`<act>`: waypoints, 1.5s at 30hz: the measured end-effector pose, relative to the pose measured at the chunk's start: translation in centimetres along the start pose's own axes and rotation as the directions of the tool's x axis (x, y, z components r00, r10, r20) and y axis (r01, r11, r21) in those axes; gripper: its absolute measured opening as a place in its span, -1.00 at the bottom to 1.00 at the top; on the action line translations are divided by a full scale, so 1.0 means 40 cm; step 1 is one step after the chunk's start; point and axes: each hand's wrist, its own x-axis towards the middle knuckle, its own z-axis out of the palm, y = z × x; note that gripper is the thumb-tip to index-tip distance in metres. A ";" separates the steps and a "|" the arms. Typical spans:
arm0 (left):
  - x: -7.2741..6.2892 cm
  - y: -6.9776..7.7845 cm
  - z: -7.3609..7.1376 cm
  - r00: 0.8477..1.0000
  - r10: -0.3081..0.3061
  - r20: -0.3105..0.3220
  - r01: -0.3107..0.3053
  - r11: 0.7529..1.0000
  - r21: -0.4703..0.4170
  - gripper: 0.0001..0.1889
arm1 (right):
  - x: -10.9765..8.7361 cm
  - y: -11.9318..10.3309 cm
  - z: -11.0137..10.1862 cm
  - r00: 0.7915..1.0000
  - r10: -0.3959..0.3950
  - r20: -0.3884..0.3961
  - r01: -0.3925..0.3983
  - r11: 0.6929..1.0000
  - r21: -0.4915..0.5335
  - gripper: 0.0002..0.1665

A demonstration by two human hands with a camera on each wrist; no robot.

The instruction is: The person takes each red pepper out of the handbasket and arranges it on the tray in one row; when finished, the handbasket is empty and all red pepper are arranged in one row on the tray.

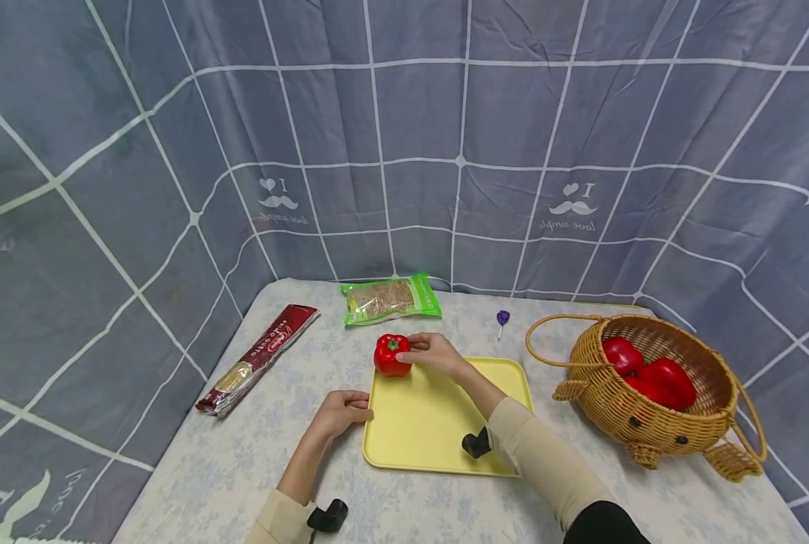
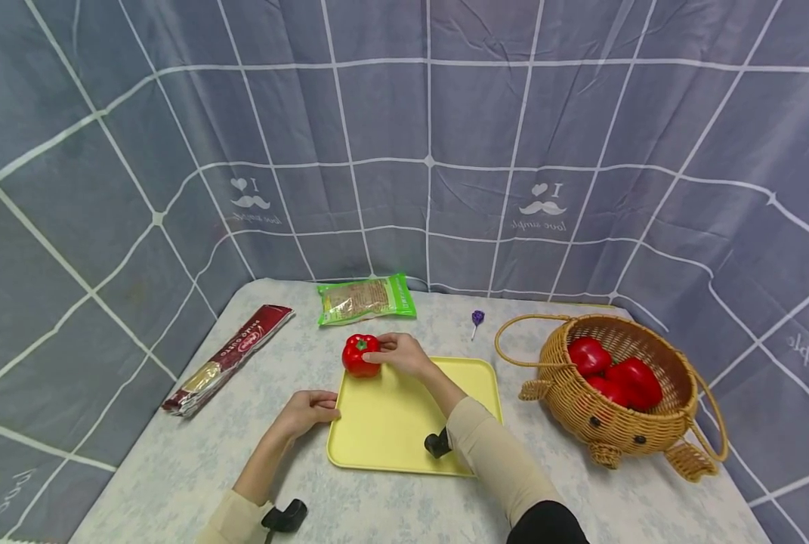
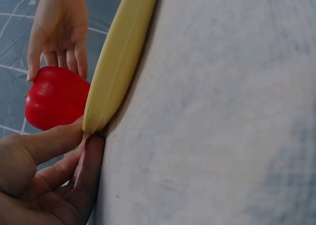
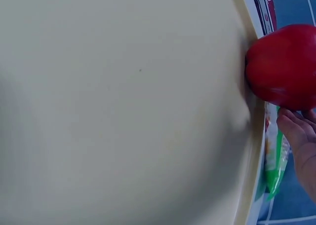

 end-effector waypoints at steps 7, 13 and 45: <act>0.003 0.004 0.005 1.000 -0.003 0.015 0.003 1.000 0.015 -0.62 | -0.005 -0.003 -0.005 0.999 0.029 -0.028 -0.029 1.000 0.002 -0.30; 0.004 0.005 -0.006 1.000 -0.010 -0.008 0.010 0.999 0.040 -0.62 | 0.002 -0.011 0.001 1.000 0.021 -0.003 -0.021 1.000 -0.003 -0.27; 0.006 0.006 -0.009 1.000 -0.015 0.006 0.015 0.996 0.084 -0.59 | -0.224 -0.064 -0.279 0.996 -0.073 0.055 0.075 0.996 -0.039 -0.14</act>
